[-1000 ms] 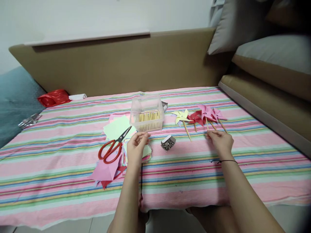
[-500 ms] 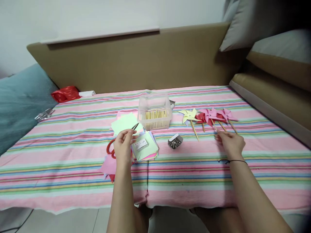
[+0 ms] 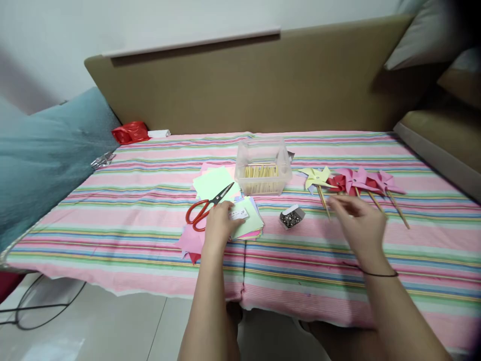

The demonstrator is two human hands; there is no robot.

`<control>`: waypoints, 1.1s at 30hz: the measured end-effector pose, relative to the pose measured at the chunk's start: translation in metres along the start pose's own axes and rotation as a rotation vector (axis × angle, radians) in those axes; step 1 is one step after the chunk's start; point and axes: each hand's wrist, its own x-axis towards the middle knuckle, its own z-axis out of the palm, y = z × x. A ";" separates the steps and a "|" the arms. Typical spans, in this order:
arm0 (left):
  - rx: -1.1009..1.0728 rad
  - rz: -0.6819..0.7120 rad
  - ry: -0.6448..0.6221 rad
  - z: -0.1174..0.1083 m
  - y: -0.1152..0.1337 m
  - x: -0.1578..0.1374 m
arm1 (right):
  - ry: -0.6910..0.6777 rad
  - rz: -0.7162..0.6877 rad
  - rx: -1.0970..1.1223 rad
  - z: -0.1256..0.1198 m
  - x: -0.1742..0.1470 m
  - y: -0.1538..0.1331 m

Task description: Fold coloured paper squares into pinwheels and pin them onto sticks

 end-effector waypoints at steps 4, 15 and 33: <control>0.058 0.014 -0.057 -0.003 0.005 -0.001 | -0.381 -0.429 0.086 0.047 -0.033 -0.052; -0.405 -0.112 0.156 -0.023 -0.012 -0.005 | -0.740 -0.642 -0.054 0.105 -0.067 -0.066; -0.936 -0.524 0.079 -0.039 -0.013 -0.011 | -0.740 -0.447 -0.070 0.103 -0.064 -0.068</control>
